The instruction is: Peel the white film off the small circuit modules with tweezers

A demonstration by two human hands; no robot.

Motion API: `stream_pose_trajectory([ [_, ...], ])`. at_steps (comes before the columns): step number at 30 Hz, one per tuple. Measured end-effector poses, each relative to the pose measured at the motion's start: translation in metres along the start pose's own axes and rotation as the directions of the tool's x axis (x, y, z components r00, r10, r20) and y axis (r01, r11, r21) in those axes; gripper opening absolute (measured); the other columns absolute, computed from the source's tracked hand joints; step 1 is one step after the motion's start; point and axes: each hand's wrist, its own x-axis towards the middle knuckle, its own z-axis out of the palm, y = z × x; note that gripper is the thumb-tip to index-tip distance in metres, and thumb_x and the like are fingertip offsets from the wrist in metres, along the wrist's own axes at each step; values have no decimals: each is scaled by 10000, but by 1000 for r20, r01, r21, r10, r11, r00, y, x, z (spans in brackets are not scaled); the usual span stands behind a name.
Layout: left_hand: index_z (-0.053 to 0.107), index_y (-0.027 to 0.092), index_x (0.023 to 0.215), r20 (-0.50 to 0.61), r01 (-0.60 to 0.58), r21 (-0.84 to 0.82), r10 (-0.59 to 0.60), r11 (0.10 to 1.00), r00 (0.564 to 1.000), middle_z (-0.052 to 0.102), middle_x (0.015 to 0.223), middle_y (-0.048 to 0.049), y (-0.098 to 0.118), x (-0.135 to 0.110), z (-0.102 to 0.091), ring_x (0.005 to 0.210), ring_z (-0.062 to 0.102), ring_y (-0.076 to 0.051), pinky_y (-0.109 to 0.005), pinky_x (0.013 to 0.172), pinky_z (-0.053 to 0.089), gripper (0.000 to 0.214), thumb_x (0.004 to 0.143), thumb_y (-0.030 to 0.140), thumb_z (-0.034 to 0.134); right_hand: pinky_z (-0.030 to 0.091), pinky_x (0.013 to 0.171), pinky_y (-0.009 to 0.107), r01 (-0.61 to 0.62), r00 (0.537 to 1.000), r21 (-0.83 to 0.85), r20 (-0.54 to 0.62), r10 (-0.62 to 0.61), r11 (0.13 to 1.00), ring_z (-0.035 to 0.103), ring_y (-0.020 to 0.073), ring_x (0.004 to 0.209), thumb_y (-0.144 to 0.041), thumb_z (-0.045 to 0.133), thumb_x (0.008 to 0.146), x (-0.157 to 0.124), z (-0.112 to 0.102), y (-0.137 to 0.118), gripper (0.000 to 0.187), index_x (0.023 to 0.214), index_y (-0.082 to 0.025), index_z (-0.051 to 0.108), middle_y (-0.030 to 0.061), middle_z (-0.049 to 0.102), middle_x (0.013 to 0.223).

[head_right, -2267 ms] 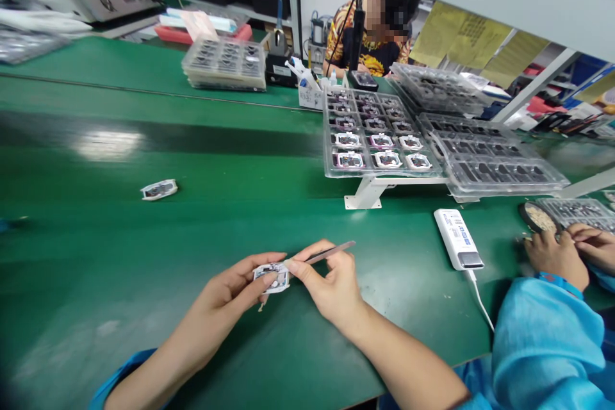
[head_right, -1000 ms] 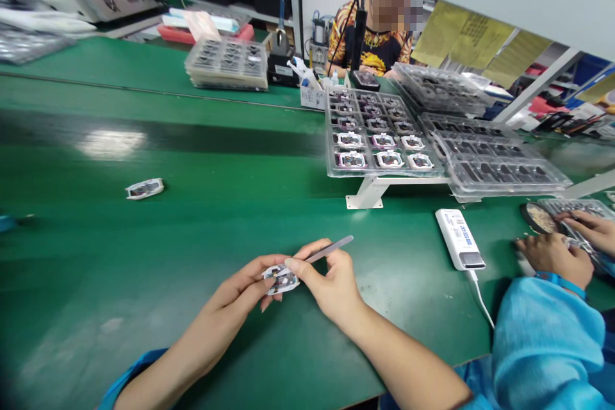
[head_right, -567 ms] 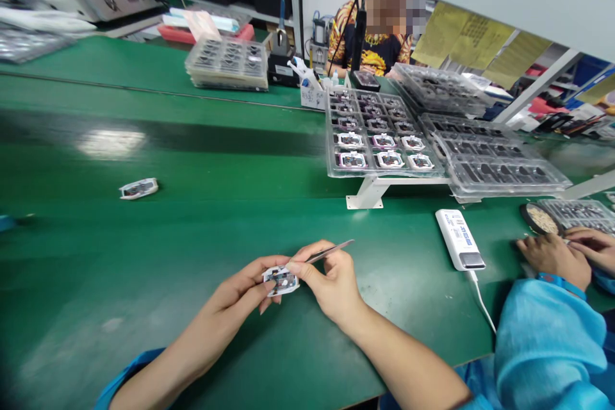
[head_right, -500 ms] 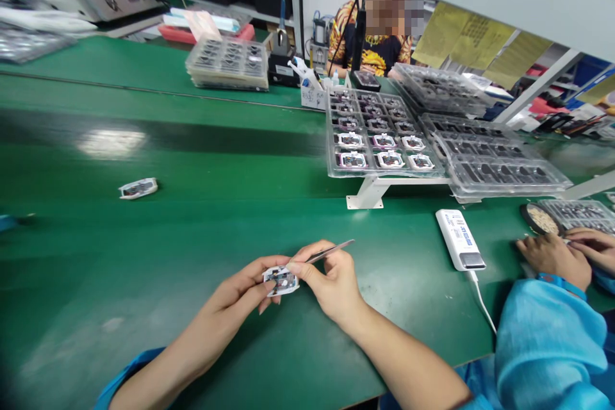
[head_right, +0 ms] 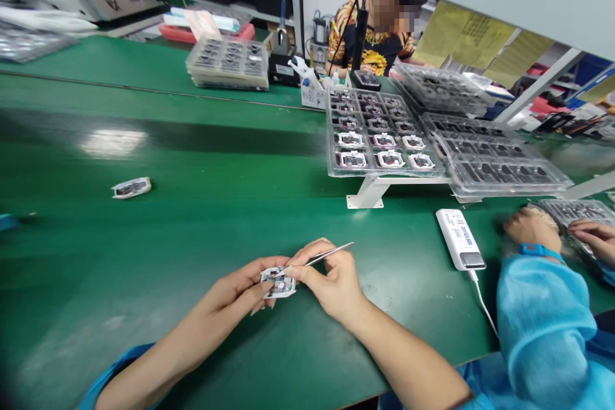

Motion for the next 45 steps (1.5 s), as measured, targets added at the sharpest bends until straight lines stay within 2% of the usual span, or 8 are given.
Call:
stream_pose_trajectory([
  [6, 689, 176, 1060, -27, 70, -64, -71, 996, 997, 627, 696, 17, -3, 1, 3, 613, 512, -151, -261, 580, 394, 336, 828, 417, 652, 582, 657, 308, -5, 1000, 1, -28, 5, 1000, 681, 171, 706, -364, 858, 726, -1, 3, 2, 178, 713, -231, 741, 16, 719, 740],
  [10, 696, 148, 1032, -90, 92, -203, -112, 975, 990, 633, 706, 0, -3, 2, 5, 608, 508, -145, -262, 561, 385, 342, 831, 423, 659, 584, 647, 315, -18, 997, 11, -71, 18, 1000, 692, 176, 694, -349, 847, 737, -2, 3, 2, 162, 751, -226, 743, 23, 732, 760],
  [14, 700, 135, 977, -131, 97, -328, -147, 940, 980, 640, 694, -7, 2, 0, 7, 607, 528, -149, -265, 537, 389, 310, 819, 401, 678, 574, 780, 363, 111, 977, -85, -172, -125, 990, 713, 205, 813, -259, 835, 756, -3, 2, 1, 103, 816, -240, 754, 34, 756, 824],
  [19, 712, 134, 962, -111, 105, -357, -154, 928, 982, 666, 716, -23, 5, 0, 10, 631, 567, -162, -270, 532, 403, 309, 809, 402, 690, 554, 771, 396, 259, 956, -229, -79, -284, 938, 692, 225, 809, -193, 808, 789, -7, 3, 2, 94, 828, -264, 761, 43, 785, 822],
  [22, 708, 142, 954, -113, 103, -353, -151, 930, 982, 668, 719, -19, 3, 0, 11, 619, 568, -157, -272, 534, 407, 294, 815, 400, 686, 538, 771, 407, 301, 935, -279, -103, -340, 912, 680, 224, 782, -179, 797, 802, -9, 5, 3, 99, 812, -267, 753, 37, 790, 799],
  [28, 712, 146, 931, -141, 89, -368, -150, 925, 979, 666, 766, -17, 6, -1, 13, 642, 590, -161, -269, 534, 425, 298, 804, 415, 697, 568, 730, 357, 128, 958, -142, -238, -160, 982, 701, 206, 776, -223, 790, 798, -8, 8, 3, 60, 793, -234, 731, 30, 750, 790],
  [42, 681, 173, 893, -136, 68, -242, -103, 968, 985, 653, 675, 2, -4, -1, 14, 622, 542, -156, -258, 554, 409, 316, 870, 485, 635, 572, 682, 293, -20, 990, 78, -140, 31, 997, 715, 169, 719, -324, 850, 741, -8, 12, 7, 160, 774, -226, 726, 9, 765, 771],
  [45, 675, 170, 866, -135, 79, -248, -116, 966, 984, 639, 639, 7, 0, 0, 14, 618, 533, -154, -244, 532, 396, 315, 853, 483, 650, 575, 653, 307, -2, 994, 84, -109, 12, 996, 716, 181, 710, -344, 842, 750, -8, 12, 6, 171, 766, -226, 720, 17, 758, 766],
])
